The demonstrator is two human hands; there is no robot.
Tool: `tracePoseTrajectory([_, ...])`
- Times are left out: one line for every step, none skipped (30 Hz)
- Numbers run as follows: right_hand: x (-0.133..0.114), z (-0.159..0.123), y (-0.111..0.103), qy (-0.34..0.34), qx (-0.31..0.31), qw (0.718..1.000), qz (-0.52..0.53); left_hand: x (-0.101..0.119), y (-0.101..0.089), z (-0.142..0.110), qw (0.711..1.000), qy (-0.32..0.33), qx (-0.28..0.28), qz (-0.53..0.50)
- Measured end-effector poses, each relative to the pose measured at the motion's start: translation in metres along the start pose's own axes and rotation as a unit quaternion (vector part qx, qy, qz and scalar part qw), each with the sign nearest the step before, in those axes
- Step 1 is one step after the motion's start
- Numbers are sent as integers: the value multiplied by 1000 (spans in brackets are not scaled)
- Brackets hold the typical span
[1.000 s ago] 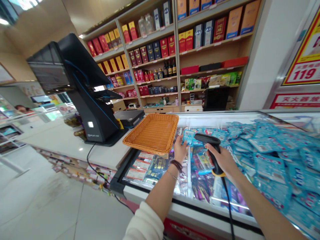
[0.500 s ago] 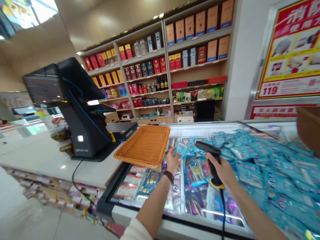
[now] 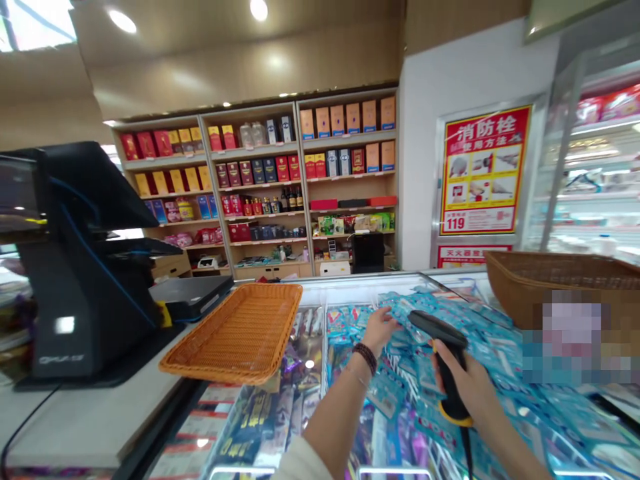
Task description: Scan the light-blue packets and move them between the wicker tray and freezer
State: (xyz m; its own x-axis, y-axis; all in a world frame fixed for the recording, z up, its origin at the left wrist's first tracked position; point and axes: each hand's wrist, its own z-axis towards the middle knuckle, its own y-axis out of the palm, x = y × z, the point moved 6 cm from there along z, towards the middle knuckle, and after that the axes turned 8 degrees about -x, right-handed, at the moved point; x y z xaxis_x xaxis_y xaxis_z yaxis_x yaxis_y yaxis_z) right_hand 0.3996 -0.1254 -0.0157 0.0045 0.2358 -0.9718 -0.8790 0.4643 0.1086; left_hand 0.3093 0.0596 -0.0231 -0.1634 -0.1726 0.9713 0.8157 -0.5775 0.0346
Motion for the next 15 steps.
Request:
tracePoseTrajectory([-1,-1,-2,0,5,1000,2,10,6,-1,999,13,-10,43])
tracePoseTrajectory([-2,-2,-3,0,7,1000,4,21,8,-5,994,28,-4,102])
tracePoseTrajectory([-3,-4,-3,-1,9,1000,5,33,6,-12,984,51,15,167])
tracePoseTrajectory([-3,-5,-1,-2,8,1000,5,46,1,-23,969,83,41,229])
tracePoseTrajectory([-4,-6,2,-3,7,1000,5,58,-6,-35,950,112,72,281])
tracePoseTrajectory([-4,-7,7,-4,1,1000,6,69,-16,-48,931,133,105,324])
tracePoseTrajectory([-3,-7,13,-4,-6,1000,10,77,-27,-61,913,146,139,355])
tracePoseTrajectory([-3,-8,20,-4,-15,1000,15,85,-39,-74,897,153,169,378])
tracePoseTrajectory([-2,-8,29,-4,-25,999,21,92,-51,-86,884,156,193,396])
tracePoseTrajectory([0,-9,38,-4,-37,999,28,99,-62,-96,873,160,207,412])
tracePoseTrajectory([1,-10,48,-5,-49,998,34,106,-71,-104,863,165,211,429])
tracePoseTrajectory([2,-11,58,-4,-61,997,38,114,-78,-110,853,171,204,448])
tracePoseTrajectory([4,-13,67,-2,-72,997,42,122,-83,-115,844,178,190,468])
tracePoseTrajectory([5,-15,76,1,-80,996,47,131,-86,-120,835,186,172,489])
tracePoseTrajectory([7,-18,84,6,-85,995,53,140,-87,-124,826,192,154,508])
